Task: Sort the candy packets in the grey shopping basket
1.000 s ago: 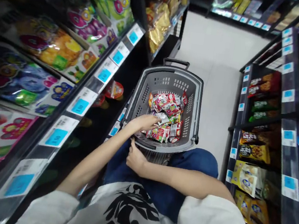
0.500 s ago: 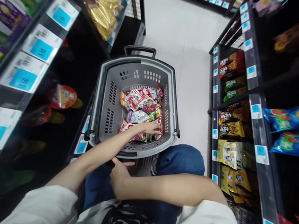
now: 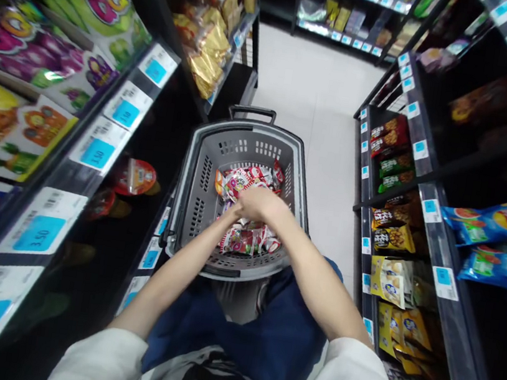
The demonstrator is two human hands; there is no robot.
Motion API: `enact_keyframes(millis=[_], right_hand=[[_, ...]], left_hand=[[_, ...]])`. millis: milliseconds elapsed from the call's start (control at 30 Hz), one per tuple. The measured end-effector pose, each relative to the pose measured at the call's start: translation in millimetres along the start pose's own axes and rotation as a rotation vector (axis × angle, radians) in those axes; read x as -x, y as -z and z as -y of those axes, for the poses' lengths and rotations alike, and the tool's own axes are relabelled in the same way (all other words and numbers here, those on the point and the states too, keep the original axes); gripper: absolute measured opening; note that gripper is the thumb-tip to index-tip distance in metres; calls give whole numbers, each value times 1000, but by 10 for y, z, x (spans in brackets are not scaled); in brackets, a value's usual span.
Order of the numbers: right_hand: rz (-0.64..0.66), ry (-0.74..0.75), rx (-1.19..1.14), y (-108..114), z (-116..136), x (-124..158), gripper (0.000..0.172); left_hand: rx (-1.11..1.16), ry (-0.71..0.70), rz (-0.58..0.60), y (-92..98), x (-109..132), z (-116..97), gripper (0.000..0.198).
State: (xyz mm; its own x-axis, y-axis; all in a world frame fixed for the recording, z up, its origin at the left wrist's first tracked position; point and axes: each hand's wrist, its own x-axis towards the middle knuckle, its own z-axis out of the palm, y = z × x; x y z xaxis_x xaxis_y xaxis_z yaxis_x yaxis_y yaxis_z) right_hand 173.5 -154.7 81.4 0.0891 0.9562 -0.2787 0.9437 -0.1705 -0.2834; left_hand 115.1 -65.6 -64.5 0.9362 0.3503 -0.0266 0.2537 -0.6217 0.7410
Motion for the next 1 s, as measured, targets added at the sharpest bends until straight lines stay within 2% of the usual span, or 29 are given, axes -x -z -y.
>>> enact_keyframes(millis=[67,133,233,367,400,467,567,633,833,1000], right_hand=[[-53,-95,70,191,-295,-56,25],[-144,-161,126,276,-512,-90,31],[-233,-166,170,264,-696,-127,35],[-320,-108,85,170,-763,-165,23],[-368,-84,31,151,-769,-173,19],[-491,-35,-67,121,-790,-193,15],[-671,-11,-105,101,-852,-225,16],[-762,-32,-111,100,-902,-243,17],[-871,-120,-118,117,-941,-283,16],[-919,-177,-89,130,-929,-299,19]], left_hand=[[52,-3,-123,170,-72,-21,24],[249,-9,-263,292,-146,-27,18],[678,-35,-443,386,-223,-13,28],[988,-12,-561,462,-232,-38,48],[1033,-13,-547,490,-218,-55,51],[1062,-38,-432,554,-179,-89,57],[970,-70,-212,613,-124,-120,63],[908,-81,-142,597,-110,-129,66],[850,-75,-206,456,-172,-157,67],[856,-80,-239,494,-187,-199,75]])
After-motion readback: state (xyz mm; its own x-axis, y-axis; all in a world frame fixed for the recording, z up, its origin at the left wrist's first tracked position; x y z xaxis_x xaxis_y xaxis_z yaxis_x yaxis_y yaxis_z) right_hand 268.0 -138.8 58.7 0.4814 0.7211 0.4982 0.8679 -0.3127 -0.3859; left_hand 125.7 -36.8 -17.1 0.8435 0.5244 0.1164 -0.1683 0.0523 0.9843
